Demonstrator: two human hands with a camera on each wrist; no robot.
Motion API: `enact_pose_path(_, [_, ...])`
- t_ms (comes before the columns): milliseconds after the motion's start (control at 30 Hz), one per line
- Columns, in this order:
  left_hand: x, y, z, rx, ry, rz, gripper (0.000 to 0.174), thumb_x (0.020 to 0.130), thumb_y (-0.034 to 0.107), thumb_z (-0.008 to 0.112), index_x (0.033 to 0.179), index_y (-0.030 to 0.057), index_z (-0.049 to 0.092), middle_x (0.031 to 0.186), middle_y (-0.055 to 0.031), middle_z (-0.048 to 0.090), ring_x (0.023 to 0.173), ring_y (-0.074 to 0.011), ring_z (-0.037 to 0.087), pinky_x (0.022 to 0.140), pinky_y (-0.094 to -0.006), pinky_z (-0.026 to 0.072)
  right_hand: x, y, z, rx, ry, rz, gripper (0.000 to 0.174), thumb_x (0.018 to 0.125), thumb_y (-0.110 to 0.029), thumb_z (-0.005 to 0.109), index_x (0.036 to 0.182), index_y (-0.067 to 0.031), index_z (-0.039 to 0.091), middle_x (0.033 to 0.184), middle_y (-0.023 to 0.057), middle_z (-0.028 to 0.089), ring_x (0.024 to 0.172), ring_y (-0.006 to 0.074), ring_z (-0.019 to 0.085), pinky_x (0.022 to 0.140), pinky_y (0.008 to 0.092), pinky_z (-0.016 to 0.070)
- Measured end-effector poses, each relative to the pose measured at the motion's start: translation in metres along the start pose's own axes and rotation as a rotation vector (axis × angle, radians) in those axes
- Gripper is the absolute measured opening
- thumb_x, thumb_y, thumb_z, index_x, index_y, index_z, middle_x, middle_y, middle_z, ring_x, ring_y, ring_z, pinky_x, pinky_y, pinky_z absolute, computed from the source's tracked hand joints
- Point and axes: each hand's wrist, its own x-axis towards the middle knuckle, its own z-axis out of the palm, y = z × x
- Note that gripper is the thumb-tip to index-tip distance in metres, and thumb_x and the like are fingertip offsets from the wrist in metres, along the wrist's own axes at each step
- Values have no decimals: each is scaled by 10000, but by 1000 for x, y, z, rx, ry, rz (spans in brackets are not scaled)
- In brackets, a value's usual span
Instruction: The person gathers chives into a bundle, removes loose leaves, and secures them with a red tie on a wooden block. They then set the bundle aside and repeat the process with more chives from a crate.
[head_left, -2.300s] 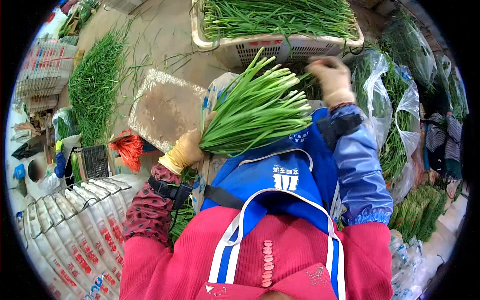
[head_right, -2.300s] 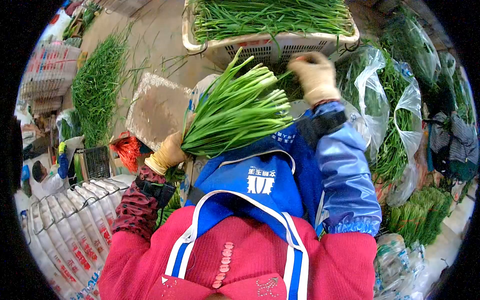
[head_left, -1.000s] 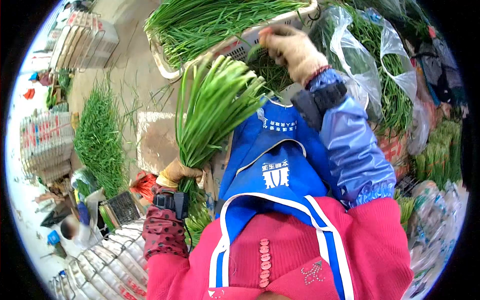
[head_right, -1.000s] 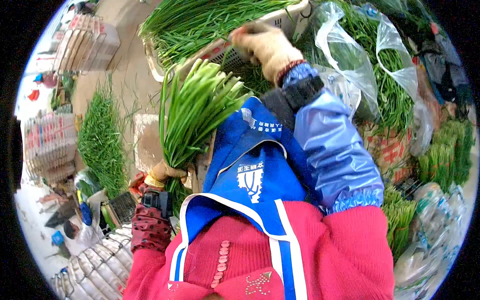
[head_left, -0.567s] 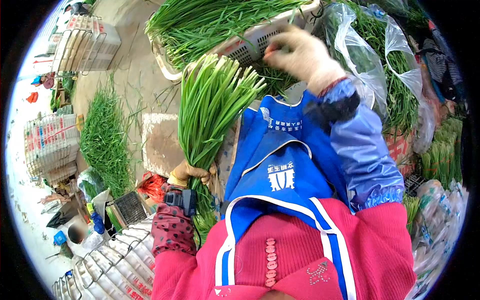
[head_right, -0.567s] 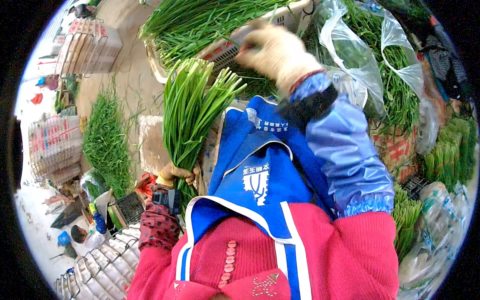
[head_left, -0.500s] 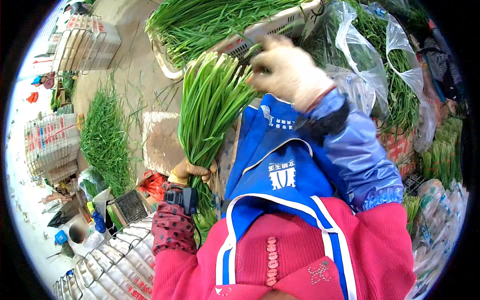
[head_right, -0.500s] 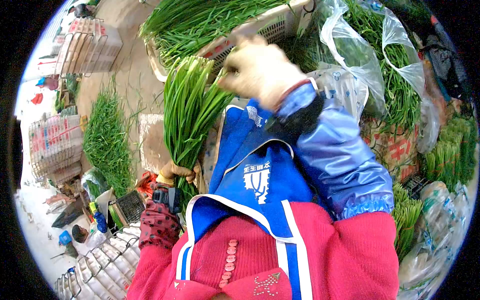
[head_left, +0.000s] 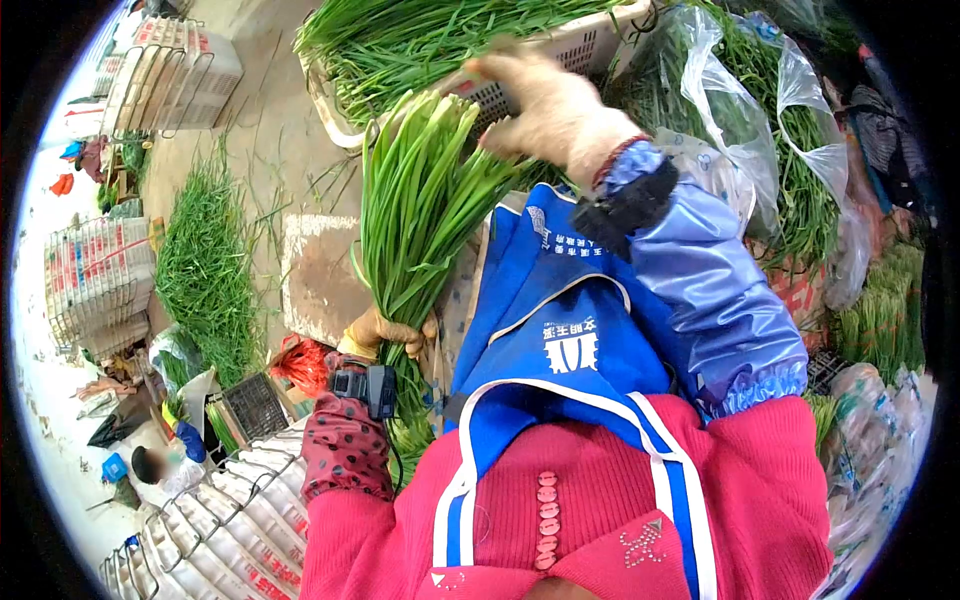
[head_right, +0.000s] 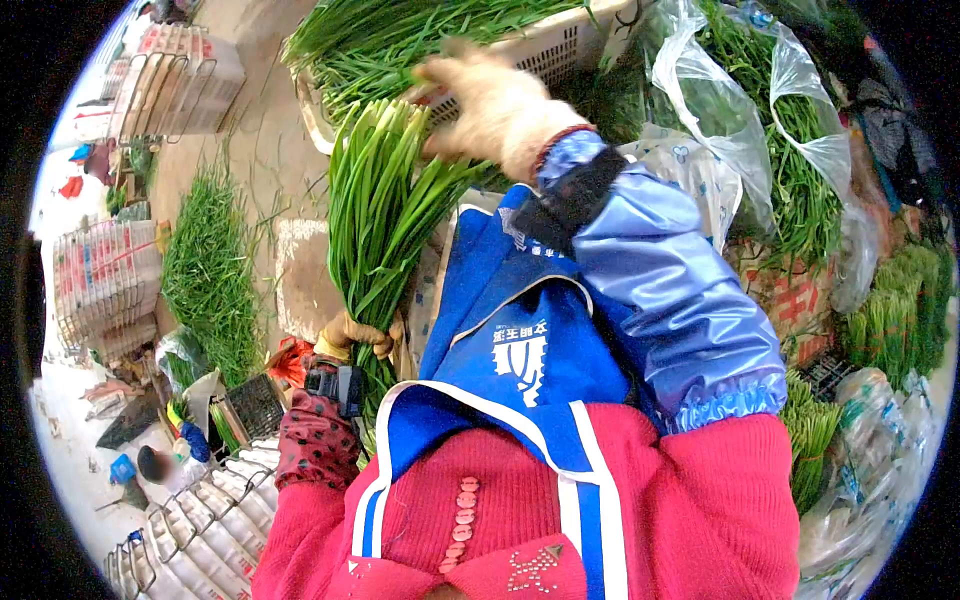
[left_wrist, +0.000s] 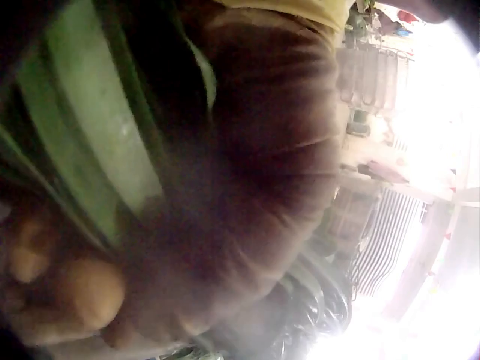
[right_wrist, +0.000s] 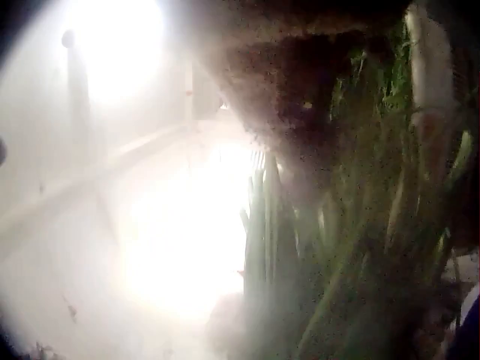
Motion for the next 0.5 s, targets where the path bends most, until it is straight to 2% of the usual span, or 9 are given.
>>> enact_pose_path(33, [2,2,0,-27,0,-11,381,659,-22,718,1026,-68,626,862,-145,654,610,-218,616,563,-325,520,5,1,13,77,-8,-120,828,675,-251,836,1416,-184,473,1373,137,550,1281,319,515,1062,365,436])
enact_pose_path(100, [3,6,2,9,24,-25,380,658,-11,720,1023,-68,630,876,-149,660,611,-217,616,564,-324,521,13,-22,7,154,-224,5,928,672,-223,833,1477,-177,375,1300,151,601,1207,321,576,1008,364,478])
enact_pose_path(167, [-1,6,1,13,22,-30,381,657,-2,721,1022,-68,635,892,-154,666,612,-216,617,565,-324,522,29,-23,23,88,-167,-97,585,751,-233,745,1302,-136,574,1116,183,676,1056,348,645,895,408,529])
enact_pose_path(233, [-1,3,-5,-19,-16,-12,384,654,4,721,1023,-66,640,910,-160,671,612,-216,618,565,-324,522,33,-22,27,-57,-93,-156,385,828,-227,643,1200,-128,640,1032,181,696,989,354,662,841,428,542])
enact_pose_path(300, [-1,6,-5,23,-12,-42,390,643,-15,695,1025,-66,643,906,-171,670,604,-220,617,561,-328,519,41,-23,17,-149,-231,-137,349,856,-204,587,1193,-136,645,991,162,708,952,348,675,807,436,551])
enact_pose_path(367, [1,7,-4,35,-7,-60,395,636,-21,685,1026,-69,641,897,-176,668,595,-222,615,556,-331,517,47,-19,16,-191,-214,-174,332,857,-180,582,1178,-133,653,970,152,714,914,363,681,787,430,554])
enact_pose_path(433, [1,10,3,-69,4,-81,419,632,-53,658,1048,-75,621,900,-193,660,570,-225,606,522,-333,503,60,-11,6,-197,-246,-85,313,867,-183,594,1168,-120,652,965,146,714,892,357,684,772,421,551])
enact_pose_path(467, [2,11,5,-104,-3,-88,419,634,-60,653,1051,-75,616,898,-195,658,564,-225,603,512,-333,499,74,10,16,-51,-109,-16,310,875,-190,616,1171,-105,647,935,149,706,867,354,681,750,424,546])
enact_pose_path(500, [3,12,5,-138,-10,-95,420,636,-67,648,1055,-75,611,895,-198,656,558,-225,601,503,-333,495,81,29,12,-389,-15,-191,302,858,-147,632,1145,-58,659,968,114,712,933,282,672,818,351,527])
